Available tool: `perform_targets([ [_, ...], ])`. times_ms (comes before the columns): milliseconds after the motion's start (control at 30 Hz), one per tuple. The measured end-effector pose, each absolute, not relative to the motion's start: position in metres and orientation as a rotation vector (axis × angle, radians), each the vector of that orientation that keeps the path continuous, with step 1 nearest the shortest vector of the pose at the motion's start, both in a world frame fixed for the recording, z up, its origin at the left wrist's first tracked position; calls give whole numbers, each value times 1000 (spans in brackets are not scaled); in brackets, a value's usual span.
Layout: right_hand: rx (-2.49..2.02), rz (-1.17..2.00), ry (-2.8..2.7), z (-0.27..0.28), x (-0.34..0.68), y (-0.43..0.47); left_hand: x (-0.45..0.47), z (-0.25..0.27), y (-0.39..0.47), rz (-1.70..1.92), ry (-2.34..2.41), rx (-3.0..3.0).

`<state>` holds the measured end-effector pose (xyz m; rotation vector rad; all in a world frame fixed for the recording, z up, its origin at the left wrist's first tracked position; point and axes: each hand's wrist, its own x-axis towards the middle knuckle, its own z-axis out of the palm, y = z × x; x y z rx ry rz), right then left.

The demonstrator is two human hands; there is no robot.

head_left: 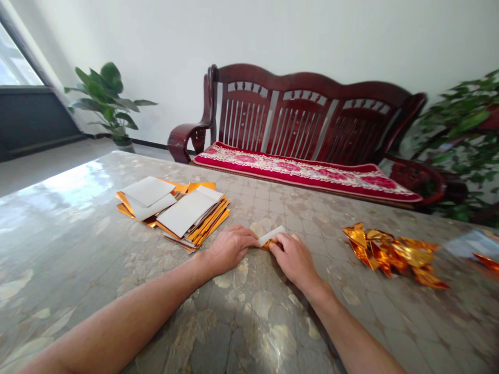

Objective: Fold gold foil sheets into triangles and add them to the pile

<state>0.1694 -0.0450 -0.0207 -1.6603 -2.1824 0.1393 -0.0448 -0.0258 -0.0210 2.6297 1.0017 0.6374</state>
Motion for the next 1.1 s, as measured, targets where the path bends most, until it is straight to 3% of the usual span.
perform_targets([
  [433, -1723, 363, -2027, -18, 172, -38, -20, -23, -24, 765, 1322, 2329],
  [1100, -1742, 475, -1964, -19, 172, -36, -22, -27, -19, 750, 1282, 2316],
])
